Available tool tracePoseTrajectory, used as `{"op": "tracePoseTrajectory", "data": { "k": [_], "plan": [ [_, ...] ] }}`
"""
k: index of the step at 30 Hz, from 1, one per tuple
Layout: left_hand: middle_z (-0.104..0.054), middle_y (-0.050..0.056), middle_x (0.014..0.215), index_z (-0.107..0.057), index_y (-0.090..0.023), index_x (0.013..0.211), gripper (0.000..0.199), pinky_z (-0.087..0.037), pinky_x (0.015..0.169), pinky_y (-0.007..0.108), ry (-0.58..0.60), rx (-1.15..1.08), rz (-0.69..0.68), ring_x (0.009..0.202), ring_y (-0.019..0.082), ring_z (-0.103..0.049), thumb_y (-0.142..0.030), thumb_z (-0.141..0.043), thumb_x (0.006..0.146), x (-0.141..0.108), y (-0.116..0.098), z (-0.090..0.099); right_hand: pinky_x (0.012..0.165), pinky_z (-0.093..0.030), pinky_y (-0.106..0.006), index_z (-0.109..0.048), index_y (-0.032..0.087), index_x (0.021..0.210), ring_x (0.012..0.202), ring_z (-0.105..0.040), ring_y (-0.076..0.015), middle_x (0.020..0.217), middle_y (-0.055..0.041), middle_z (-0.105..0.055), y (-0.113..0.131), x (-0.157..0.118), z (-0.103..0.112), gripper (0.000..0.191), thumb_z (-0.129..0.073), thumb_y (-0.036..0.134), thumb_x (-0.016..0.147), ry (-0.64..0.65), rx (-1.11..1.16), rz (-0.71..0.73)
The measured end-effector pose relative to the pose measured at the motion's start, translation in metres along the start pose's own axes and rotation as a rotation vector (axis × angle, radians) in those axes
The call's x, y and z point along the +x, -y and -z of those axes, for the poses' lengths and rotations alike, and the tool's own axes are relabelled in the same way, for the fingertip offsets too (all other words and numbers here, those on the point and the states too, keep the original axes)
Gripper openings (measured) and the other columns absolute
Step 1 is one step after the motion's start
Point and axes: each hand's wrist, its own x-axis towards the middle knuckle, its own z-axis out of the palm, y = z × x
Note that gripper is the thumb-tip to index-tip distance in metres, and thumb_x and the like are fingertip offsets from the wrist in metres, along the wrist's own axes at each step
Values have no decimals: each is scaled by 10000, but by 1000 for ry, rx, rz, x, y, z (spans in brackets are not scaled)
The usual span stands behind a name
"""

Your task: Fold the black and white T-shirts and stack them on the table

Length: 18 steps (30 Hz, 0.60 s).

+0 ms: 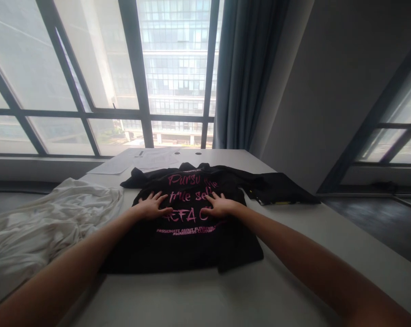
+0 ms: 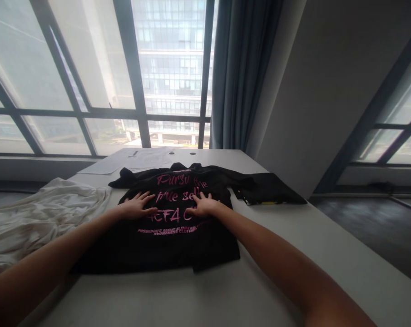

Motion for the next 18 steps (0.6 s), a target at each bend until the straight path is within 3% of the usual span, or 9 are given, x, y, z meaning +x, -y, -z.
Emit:
{"op": "tracePoseTrajectory", "data": {
  "k": [6,12,15,18],
  "plan": [
    [-113,84,1641,-208,-317,1569,938,-124,1069,761,-18,30,80,1476,467,-81,-837,-320,797,55,6,4,1142,-68,-659,-129,341,1580,1465,62,-461,1652,-50,45,-8,47,33,1040,-421,881,741,18,-10,0],
    [-148,86,1640,-229,-301,1568,920,-125,1071,754,-86,14,142,1469,475,-102,-821,-302,813,112,14,10,1090,-60,-734,-158,382,1568,1479,95,-408,1654,-2,17,-23,87,44,828,-285,801,865,-97,13,-7],
    [-277,121,1606,-355,-277,1524,817,-203,1082,691,-193,20,107,1443,450,-223,-750,-327,859,118,12,9,1097,-112,-702,-234,357,1556,1484,-13,-396,1649,-37,-88,-23,93,41,757,-296,740,906,-208,15,2],
    [-491,202,1446,-587,-176,1333,608,-308,1061,581,-405,92,48,1345,409,-399,-568,-339,940,104,1,5,1095,-218,-602,-425,245,1478,1405,-298,-366,1545,-140,-355,-15,82,35,602,-306,562,980,-406,-59,-11]
  ]
}}
